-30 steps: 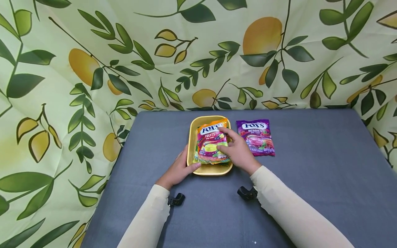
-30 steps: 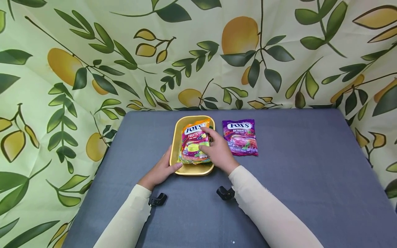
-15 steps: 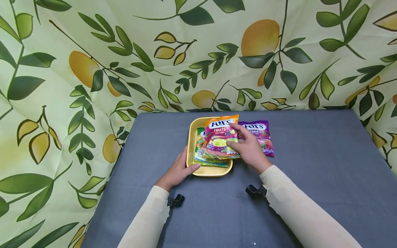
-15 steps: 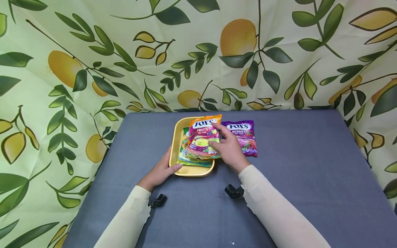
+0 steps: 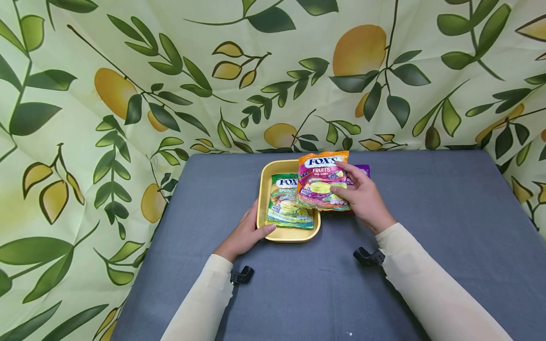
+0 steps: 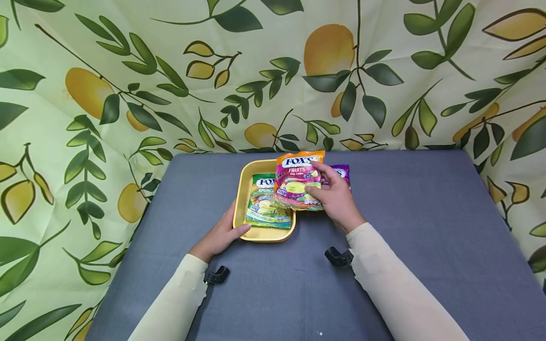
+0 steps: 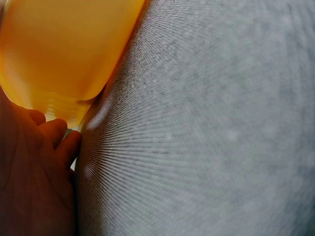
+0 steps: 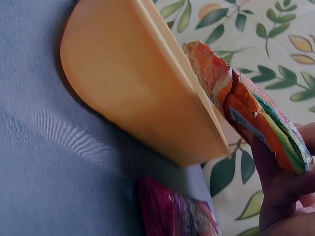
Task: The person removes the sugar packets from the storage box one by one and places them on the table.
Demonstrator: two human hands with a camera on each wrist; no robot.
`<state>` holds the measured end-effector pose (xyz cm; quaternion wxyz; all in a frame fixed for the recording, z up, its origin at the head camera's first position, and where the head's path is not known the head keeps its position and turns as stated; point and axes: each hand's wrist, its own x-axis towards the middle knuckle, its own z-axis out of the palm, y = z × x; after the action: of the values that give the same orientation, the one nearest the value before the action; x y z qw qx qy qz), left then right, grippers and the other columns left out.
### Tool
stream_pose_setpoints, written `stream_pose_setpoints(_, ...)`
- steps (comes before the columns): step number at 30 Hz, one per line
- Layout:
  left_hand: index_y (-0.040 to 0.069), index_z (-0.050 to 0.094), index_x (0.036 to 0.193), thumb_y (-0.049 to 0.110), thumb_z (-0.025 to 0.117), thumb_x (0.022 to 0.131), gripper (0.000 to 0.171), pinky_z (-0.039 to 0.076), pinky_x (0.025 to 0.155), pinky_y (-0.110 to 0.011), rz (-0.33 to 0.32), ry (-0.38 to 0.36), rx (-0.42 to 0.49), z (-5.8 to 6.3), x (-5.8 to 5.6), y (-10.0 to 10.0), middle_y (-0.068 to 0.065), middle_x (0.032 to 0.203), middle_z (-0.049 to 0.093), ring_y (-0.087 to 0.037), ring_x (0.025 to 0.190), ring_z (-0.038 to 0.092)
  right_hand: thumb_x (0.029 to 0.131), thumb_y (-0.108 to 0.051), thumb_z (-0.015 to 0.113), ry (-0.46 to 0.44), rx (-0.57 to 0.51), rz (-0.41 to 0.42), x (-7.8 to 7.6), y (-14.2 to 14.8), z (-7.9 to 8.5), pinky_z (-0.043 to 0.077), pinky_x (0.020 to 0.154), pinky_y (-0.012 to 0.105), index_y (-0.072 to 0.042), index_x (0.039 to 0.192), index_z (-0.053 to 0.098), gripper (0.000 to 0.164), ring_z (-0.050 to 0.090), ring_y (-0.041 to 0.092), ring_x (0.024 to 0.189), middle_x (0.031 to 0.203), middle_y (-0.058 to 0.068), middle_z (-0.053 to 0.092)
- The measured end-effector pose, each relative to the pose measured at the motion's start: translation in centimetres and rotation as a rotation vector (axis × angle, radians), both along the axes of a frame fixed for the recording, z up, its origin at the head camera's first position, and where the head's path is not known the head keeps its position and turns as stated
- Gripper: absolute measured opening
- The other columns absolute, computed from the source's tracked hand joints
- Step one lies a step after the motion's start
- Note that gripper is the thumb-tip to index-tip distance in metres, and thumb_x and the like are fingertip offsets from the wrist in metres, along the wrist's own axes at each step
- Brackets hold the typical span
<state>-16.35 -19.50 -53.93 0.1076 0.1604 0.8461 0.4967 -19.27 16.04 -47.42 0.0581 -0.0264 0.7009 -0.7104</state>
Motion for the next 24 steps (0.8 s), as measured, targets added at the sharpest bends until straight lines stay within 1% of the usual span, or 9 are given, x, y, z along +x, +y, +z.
stream_pose_setpoints(7,0.027,0.016,0.177,0.041,0.077,0.101,0.098,0.027,0.123,-0.054,-0.01,0.006,-0.006,0.2,0.0,0.1,-0.007,0.171,0.035,-0.024,0.153,0.033,0.105,-0.005,0.072,0.011,0.011,-0.038,0.0,2.2,0.2,0.059,0.087,0.027,-0.015,0.169,0.042,0.072,0.064,0.021,0.117,0.166,0.015,0.044)
stream_pose_setpoints(11,0.025,0.015,0.177,0.042,0.076,0.101,0.099,0.026,0.124,-0.052,-0.012,0.006,-0.019,0.3,0.1,0.1,-0.007,0.172,0.034,-0.022,0.154,0.032,0.106,-0.009,0.073,-0.001,0.045,-0.069,0.0,3.7,0.2,0.058,0.086,0.024,-0.018,0.17,0.04,0.073,0.061,0.02,0.119,0.169,0.016,0.04)
stream_pose_setpoints(14,0.023,0.015,0.177,0.043,0.076,0.101,0.099,0.026,0.124,-0.051,-0.014,0.01,-0.019,0.3,0.0,0.1,-0.008,0.171,0.034,-0.022,0.154,0.032,0.106,-0.013,0.074,-0.011,0.061,-0.086,-0.1,4.7,0.1,0.058,0.085,0.023,-0.02,0.171,0.039,0.074,0.063,0.018,0.118,0.171,0.017,0.036)
stream_pose_setpoints(16,0.022,0.016,0.177,0.043,0.076,0.1,0.1,0.026,0.124,-0.051,-0.014,0.013,-0.02,0.3,0.0,0.1,-0.008,0.171,0.034,-0.023,0.154,0.032,0.106,-0.012,0.074,-0.012,0.044,-0.094,-0.1,5.3,0.0,0.058,0.085,0.023,-0.02,0.171,0.04,0.073,0.064,0.016,0.116,0.172,0.019,0.034)
stream_pose_setpoints(19,0.022,0.016,0.177,0.043,0.076,0.1,0.1,0.026,0.123,-0.051,-0.015,0.014,-0.018,0.3,0.0,0.1,-0.008,0.171,0.035,-0.024,0.153,0.032,0.105,-0.009,0.074,-0.019,-0.026,-0.109,0.0,6.2,-0.2,0.058,0.084,0.023,-0.018,0.17,0.041,0.073,0.064,0.016,0.116,0.172,0.022,0.031)
stream_pose_setpoints(24,0.025,0.015,0.177,0.044,0.076,0.1,0.1,0.026,0.123,-0.053,-0.012,-0.001,-0.021,0.3,0.0,0.0,-0.007,0.17,0.036,-0.025,0.152,0.033,0.105,-0.009,0.075,-0.037,-0.071,-0.134,0.2,7.7,-0.5,0.058,0.085,0.021,-0.021,0.169,0.043,0.073,0.057,0.021,0.125,0.174,0.019,0.028)
